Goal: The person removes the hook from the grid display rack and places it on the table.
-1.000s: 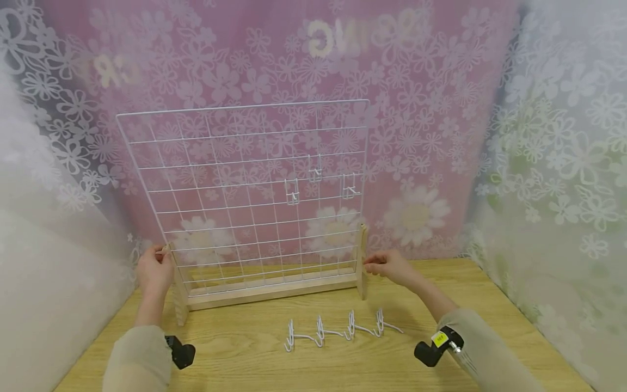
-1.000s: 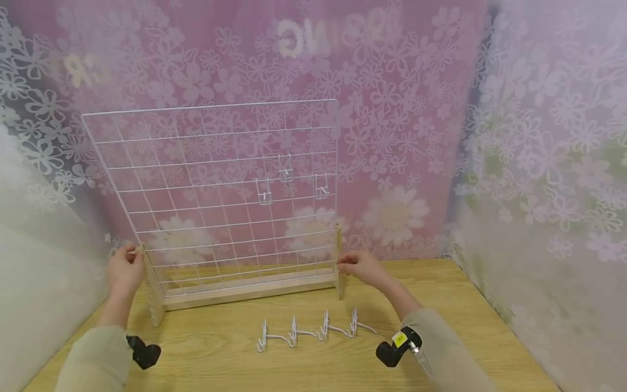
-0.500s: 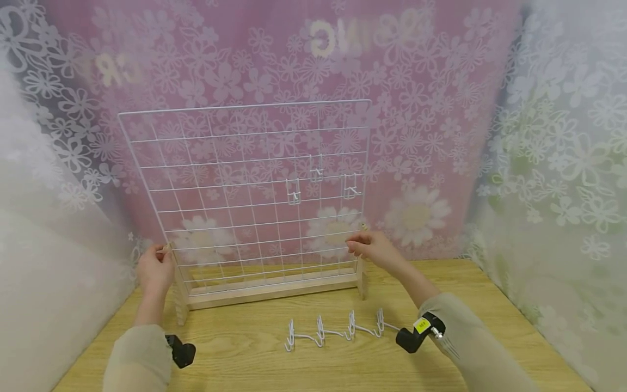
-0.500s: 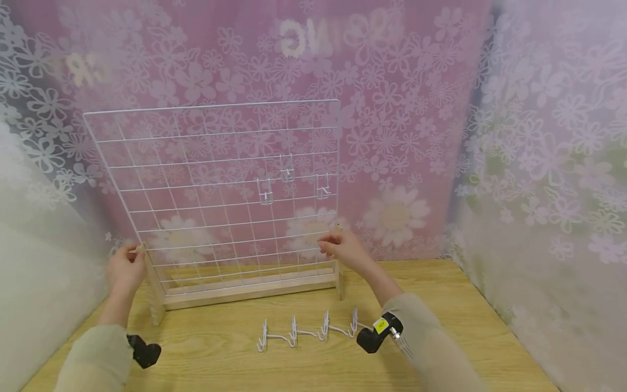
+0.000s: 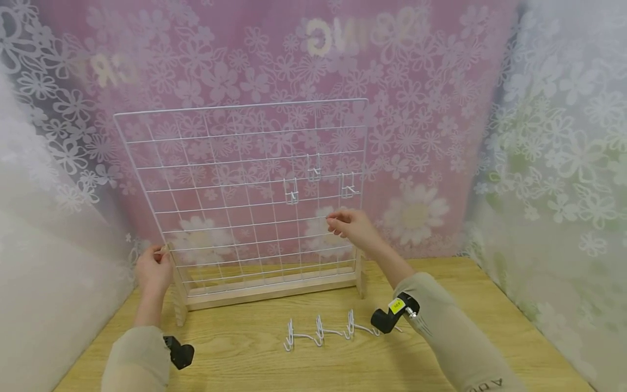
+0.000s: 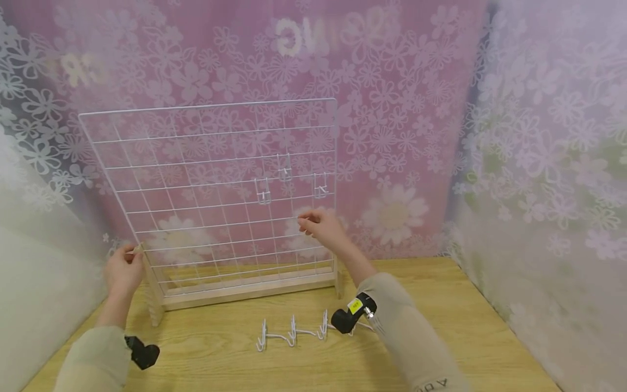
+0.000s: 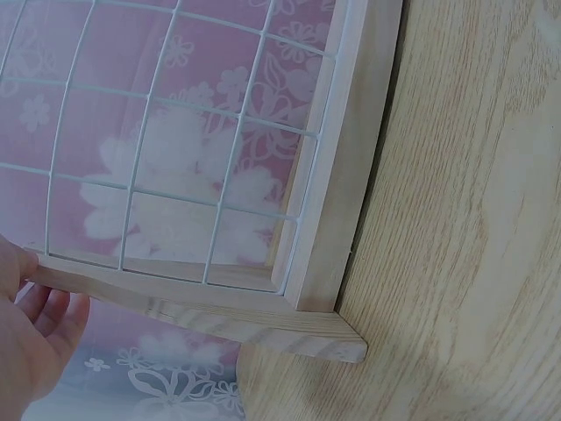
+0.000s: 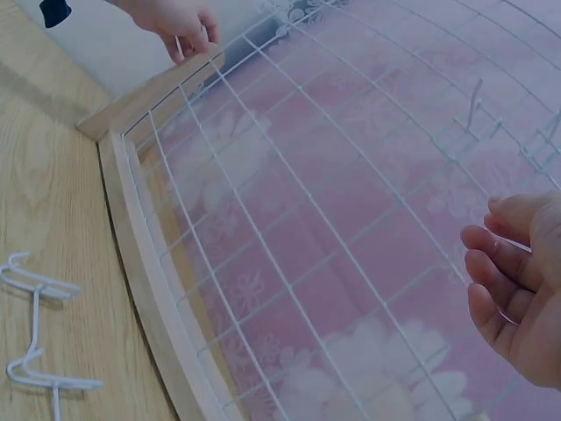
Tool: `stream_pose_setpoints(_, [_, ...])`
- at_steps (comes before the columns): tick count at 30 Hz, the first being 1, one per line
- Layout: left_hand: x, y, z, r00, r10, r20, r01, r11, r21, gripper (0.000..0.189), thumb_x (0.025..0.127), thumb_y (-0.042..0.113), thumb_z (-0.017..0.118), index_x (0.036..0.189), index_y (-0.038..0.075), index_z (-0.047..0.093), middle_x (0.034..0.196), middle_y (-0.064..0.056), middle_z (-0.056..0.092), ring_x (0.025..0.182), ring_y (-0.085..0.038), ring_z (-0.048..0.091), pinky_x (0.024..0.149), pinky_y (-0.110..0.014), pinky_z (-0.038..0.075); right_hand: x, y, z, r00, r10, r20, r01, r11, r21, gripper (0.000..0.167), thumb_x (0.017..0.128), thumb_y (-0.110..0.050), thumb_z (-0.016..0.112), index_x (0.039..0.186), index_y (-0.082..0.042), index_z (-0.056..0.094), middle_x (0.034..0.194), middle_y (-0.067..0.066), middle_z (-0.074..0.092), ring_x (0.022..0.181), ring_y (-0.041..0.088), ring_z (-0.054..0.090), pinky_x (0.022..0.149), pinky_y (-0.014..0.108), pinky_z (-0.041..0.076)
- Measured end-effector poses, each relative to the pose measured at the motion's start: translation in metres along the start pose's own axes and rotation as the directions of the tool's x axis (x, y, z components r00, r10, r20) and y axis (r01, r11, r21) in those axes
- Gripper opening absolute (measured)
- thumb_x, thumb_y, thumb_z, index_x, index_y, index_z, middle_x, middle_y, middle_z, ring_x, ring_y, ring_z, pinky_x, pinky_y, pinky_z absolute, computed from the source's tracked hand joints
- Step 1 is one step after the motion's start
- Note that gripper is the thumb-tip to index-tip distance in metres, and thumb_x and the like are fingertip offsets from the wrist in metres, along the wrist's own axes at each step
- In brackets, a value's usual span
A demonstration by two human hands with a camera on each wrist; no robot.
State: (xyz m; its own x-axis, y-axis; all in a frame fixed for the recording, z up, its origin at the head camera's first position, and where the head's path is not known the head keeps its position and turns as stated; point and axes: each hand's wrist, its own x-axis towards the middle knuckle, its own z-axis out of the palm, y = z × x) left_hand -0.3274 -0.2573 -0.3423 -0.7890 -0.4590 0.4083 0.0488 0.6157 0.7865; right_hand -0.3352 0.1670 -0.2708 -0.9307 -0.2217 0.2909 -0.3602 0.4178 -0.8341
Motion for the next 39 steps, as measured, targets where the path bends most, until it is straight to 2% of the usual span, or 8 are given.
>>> stream_pose_setpoints(4, [0.001,-0.001,-0.001,1.000,-0.002,0.000,0.002,1.000,0.010,0.032,0.093,0.006,0.042,0.119,-0.012,0.048,0.101,-0.031,0.053,0.091,-0.043,0.050,0.078,-0.051,0.040,0.008,-0.012,0.006,1.000,0.003,-0.015,-0.003,1.000,0.004,0.029,0.094,-0.027,0.055,0.115,-0.009,0.061,0.093,0.006,0.066,0.087,0.024,0.059,0.074,0.033,0.048])
stream_pose_setpoints(7, [0.002,-0.001,-0.003,1.000,-0.008,0.011,0.008,1.000,0.018,0.033,0.094,0.007,0.043,0.120,-0.012,0.047,0.102,-0.031,0.052,0.092,-0.044,0.050,0.078,-0.052,0.040,0.013,-0.021,0.010,1.000,-0.013,-0.025,0.013,1.000,0.015,0.030,0.094,-0.028,0.055,0.116,-0.008,0.061,0.093,0.006,0.066,0.086,0.021,0.058,0.075,0.034,0.049])
stream_pose_setpoints(9, [0.003,-0.001,-0.003,1.000,-0.010,0.015,0.010,1.000,0.025,0.032,0.094,0.007,0.043,0.120,-0.012,0.047,0.101,-0.031,0.052,0.091,-0.044,0.049,0.078,-0.052,0.040,0.016,-0.027,0.013,0.999,-0.022,-0.031,0.023,1.000,0.018,0.031,0.094,-0.028,0.055,0.116,-0.008,0.061,0.093,0.007,0.066,0.086,0.022,0.059,0.077,0.037,0.049])
stream_pose_setpoints(15, [0.003,-0.002,-0.004,1.000,-0.007,0.022,0.006,0.999,0.046,0.032,0.094,0.008,0.043,0.119,-0.012,0.047,0.101,-0.031,0.052,0.091,-0.044,0.049,0.078,-0.053,0.039,0.024,-0.040,0.020,0.999,-0.041,-0.030,0.043,0.996,0.082,0.031,0.095,-0.022,0.053,0.119,-0.004,0.059,0.095,0.011,0.065,0.090,0.029,0.059,0.075,0.035,0.049])
stream_pose_setpoints(21, [0.003,-0.003,-0.003,1.000,-0.015,0.028,0.014,0.999,0.049,0.034,0.094,0.008,0.042,0.121,-0.011,0.046,0.103,-0.031,0.053,0.093,-0.044,0.050,0.079,-0.053,0.039,0.031,-0.051,0.026,0.998,-0.044,-0.052,0.052,0.987,0.155,0.028,0.095,-0.018,0.054,0.117,-0.003,0.059,0.097,0.011,0.066,0.087,0.025,0.058,0.077,0.037,0.049])
stream_pose_setpoints(25, [0.003,-0.002,-0.004,1.000,-0.008,0.015,0.007,0.999,0.047,0.033,0.094,0.008,0.043,0.121,-0.011,0.047,0.103,-0.031,0.053,0.093,-0.044,0.050,0.080,-0.053,0.039,0.034,-0.057,0.029,0.997,-0.038,-0.064,0.049,0.984,0.172,0.031,0.094,-0.021,0.055,0.118,-0.001,0.059,0.096,0.010,0.066,0.084,0.021,0.058,0.079,0.038,0.049])
stream_pose_setpoints(33, [0.006,-0.005,0.001,0.998,0.034,-0.043,-0.034,0.999,0.014,0.029,0.089,0.006,0.048,0.113,-0.010,0.051,0.091,-0.026,0.055,0.082,-0.040,0.051,0.072,-0.048,0.041,0.041,-0.063,0.032,0.999,-0.018,-0.038,0.026,0.977,0.211,0.032,0.095,-0.024,0.052,0.120,-0.003,0.057,0.097,0.012,0.066,0.087,0.025,0.058,0.085,0.047,0.046])
stream_pose_setpoints(39, [0.000,-0.001,-0.002,1.000,0.010,-0.001,-0.010,1.000,0.004,0.032,0.092,0.007,0.044,0.118,-0.011,0.049,0.099,-0.030,0.053,0.090,-0.043,0.050,0.078,-0.052,0.040,0.044,-0.066,0.037,1.000,0.014,-0.023,-0.009,0.975,0.222,0.035,0.095,-0.023,0.052,0.122,-0.001,0.056,0.099,0.012,0.066,0.085,0.021,0.058,0.085,0.043,0.048])
